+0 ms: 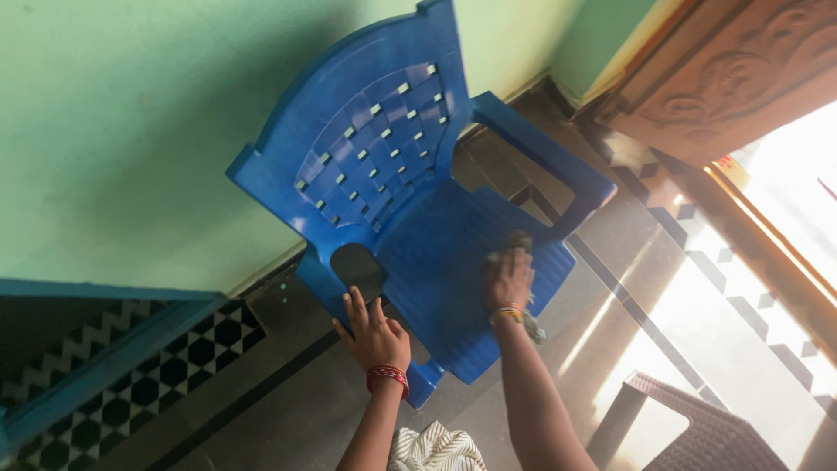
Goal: The person cleans a plastic chair by wiping its seat, backrest, and frame with a cloth.
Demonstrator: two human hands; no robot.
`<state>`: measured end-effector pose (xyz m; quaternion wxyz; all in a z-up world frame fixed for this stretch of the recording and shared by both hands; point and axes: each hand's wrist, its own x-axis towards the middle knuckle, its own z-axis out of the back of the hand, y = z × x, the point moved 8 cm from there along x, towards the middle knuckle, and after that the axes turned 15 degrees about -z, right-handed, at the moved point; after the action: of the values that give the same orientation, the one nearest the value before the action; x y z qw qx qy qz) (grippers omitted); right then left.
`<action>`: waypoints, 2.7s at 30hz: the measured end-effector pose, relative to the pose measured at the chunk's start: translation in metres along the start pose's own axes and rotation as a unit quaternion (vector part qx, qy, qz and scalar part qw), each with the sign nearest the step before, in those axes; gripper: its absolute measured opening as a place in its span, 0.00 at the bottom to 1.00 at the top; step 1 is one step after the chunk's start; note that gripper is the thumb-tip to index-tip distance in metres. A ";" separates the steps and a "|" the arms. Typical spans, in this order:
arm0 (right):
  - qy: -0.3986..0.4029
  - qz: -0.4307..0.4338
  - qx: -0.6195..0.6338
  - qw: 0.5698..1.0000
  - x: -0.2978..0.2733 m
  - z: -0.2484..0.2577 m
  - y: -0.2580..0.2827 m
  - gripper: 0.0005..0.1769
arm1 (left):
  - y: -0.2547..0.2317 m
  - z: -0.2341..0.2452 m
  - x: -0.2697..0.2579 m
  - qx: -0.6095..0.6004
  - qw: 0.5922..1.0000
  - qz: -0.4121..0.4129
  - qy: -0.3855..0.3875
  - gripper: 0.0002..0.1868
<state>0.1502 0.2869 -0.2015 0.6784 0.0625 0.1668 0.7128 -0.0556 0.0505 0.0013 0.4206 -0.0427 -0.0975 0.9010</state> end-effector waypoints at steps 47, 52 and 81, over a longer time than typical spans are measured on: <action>0.182 0.355 0.062 0.915 -0.141 0.015 0.046 0.35 | -0.003 0.013 -0.001 -0.029 0.999 -0.009 -0.039 0.23; -0.030 0.242 0.000 0.970 -0.070 0.040 -0.039 0.30 | -0.002 0.008 -0.001 -0.015 0.999 -0.003 -0.038 0.22; 0.065 -0.457 0.610 0.644 -0.211 -0.055 -0.097 0.29 | -0.001 0.002 -0.003 0.014 1.000 -0.001 -0.005 0.25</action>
<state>0.2395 0.0726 -0.2551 0.7138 0.3319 0.6146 0.0511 -0.0528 0.0483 0.0032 0.4215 -0.0324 -0.0875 0.9020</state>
